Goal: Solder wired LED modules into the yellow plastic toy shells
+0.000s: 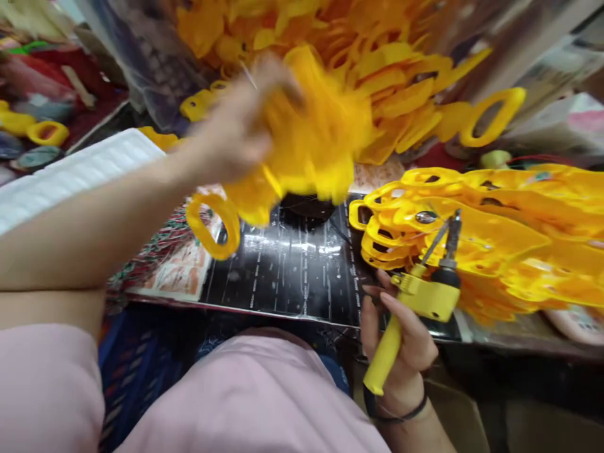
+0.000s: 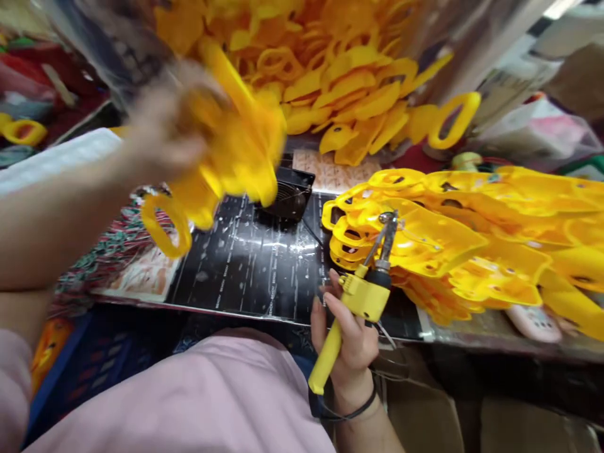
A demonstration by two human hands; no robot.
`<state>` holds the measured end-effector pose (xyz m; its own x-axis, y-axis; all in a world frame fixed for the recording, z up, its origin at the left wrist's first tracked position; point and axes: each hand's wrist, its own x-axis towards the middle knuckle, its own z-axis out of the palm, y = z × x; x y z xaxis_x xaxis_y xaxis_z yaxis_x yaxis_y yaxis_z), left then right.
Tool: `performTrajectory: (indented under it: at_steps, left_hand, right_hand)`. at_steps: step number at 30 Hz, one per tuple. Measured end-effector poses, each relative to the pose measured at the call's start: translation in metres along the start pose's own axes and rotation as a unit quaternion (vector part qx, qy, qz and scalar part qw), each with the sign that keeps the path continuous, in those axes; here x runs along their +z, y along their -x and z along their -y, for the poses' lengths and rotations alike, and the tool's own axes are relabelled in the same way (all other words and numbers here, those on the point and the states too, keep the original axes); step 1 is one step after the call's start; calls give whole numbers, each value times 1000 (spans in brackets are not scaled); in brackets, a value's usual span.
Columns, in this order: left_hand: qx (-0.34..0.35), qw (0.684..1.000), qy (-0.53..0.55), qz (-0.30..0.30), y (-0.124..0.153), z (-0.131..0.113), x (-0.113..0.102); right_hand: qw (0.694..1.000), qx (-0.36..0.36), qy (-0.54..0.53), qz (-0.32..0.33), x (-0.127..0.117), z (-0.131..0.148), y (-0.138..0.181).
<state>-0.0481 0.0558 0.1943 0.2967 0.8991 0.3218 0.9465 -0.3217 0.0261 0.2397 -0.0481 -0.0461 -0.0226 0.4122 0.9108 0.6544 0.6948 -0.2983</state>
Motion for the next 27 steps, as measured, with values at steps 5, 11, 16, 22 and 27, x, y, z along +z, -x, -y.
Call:
performTrajectory:
  at_steps: [5,11,16,22,27]
  left_hand:
    - [193,937,81,279,61,-60,107]
    - [186,963,-11,194,89,-51,98]
    - [-29,986,-114,115,111,38,29]
    - [-138,979,-86,124,149,155,7]
    - [-245,963,92,-72,163,179,20]
  right_hand:
    - [996,-26,-55,59,12,17,4]
    - [990,-90,-53,93,35,24,7]
    - [987,-104,-45,114,35,22,11]
    - [990,-113,-29,85,34,24,9]
    - [990,-110,-21,88,32,30,5]
